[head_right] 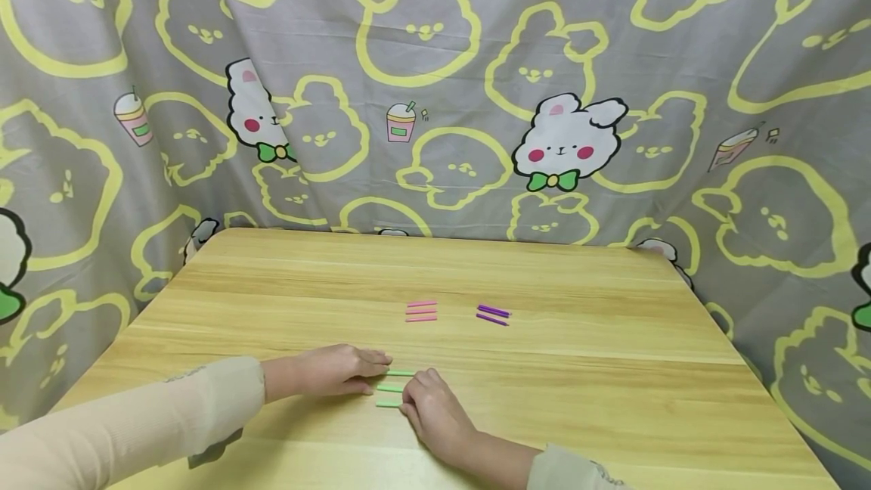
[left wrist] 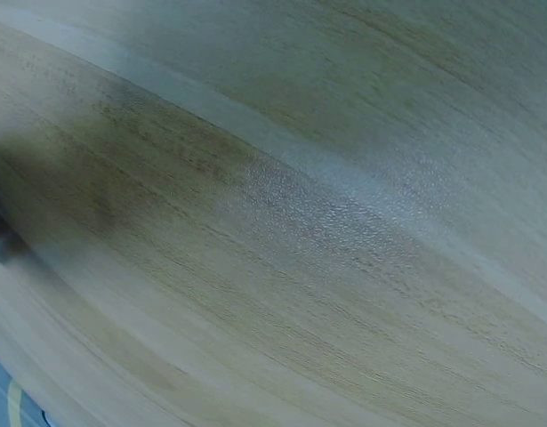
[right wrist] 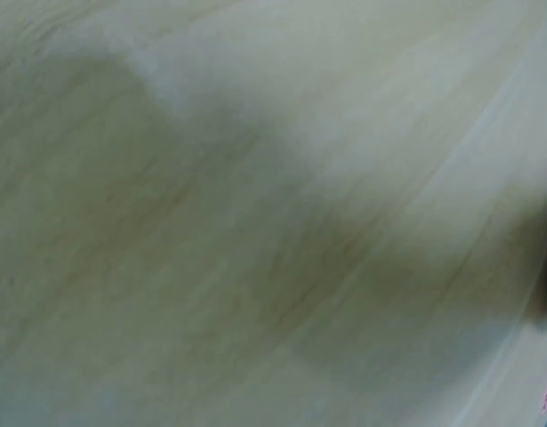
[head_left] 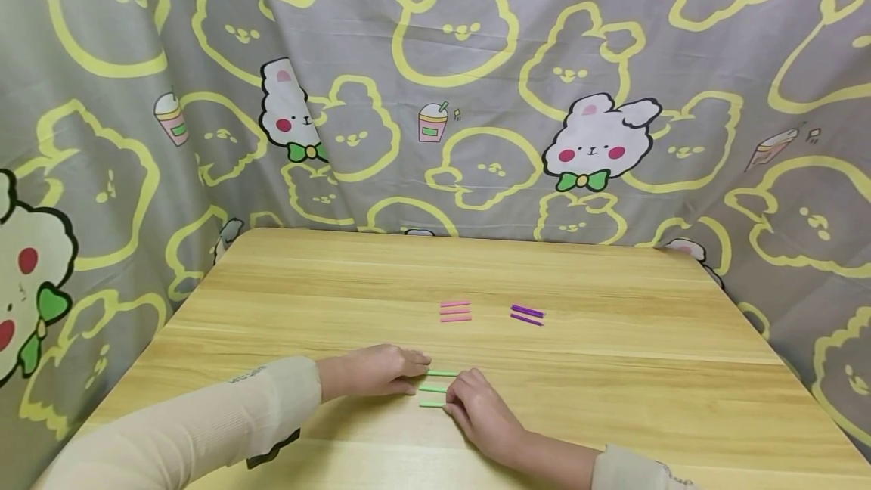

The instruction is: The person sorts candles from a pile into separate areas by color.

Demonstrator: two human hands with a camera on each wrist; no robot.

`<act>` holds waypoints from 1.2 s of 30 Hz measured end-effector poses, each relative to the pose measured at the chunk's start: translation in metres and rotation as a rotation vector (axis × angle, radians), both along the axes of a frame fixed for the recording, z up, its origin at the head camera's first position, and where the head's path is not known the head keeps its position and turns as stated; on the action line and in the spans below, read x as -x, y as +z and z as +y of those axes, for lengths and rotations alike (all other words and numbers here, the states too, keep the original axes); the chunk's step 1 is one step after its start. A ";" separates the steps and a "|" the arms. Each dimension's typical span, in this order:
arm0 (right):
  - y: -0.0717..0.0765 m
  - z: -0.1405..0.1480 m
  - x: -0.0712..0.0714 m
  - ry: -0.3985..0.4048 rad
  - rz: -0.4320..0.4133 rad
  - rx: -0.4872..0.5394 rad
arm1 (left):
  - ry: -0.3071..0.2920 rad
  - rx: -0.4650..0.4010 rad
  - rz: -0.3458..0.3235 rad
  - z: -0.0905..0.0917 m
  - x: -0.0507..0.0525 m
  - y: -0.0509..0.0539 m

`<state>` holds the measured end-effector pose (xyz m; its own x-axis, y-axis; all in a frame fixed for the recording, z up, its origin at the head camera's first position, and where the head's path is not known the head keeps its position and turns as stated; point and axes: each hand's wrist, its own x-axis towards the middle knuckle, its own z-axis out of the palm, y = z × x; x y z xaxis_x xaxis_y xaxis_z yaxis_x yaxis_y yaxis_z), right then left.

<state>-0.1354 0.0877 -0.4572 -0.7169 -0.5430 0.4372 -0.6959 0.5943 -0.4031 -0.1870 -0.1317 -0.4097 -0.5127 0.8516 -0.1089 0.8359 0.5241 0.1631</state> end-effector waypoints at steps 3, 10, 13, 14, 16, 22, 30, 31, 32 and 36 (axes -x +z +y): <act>0.000 0.000 0.000 0.006 0.012 0.001 | 0.003 -0.002 -0.002 0.000 0.000 0.000; 0.003 0.001 0.000 0.009 -0.047 -0.005 | -0.002 -0.016 0.012 -0.001 0.000 -0.002; 0.003 0.002 0.000 0.009 -0.059 0.003 | -0.005 -0.031 0.011 -0.001 0.000 -0.003; 0.003 0.003 0.000 0.008 -0.061 0.005 | -0.005 -0.035 0.007 -0.002 0.000 -0.004; 0.003 0.004 0.001 0.011 -0.055 0.015 | -0.006 -0.043 0.005 -0.002 -0.001 -0.004; 0.005 0.011 0.004 -0.002 0.005 0.044 | 0.008 -0.084 -0.002 -0.003 -0.003 -0.004; 0.017 0.026 0.020 -0.005 0.161 0.023 | 0.044 -0.190 0.104 -0.002 0.001 0.002; 0.019 0.028 0.024 -0.003 0.197 0.014 | 0.050 -0.198 0.123 -0.001 0.001 0.004; 0.021 0.030 0.027 -0.001 0.235 0.007 | 0.054 -0.211 0.143 -0.001 0.003 0.006; 0.030 0.040 0.042 -0.001 0.331 0.003 | 0.057 -0.276 0.254 0.003 0.009 0.015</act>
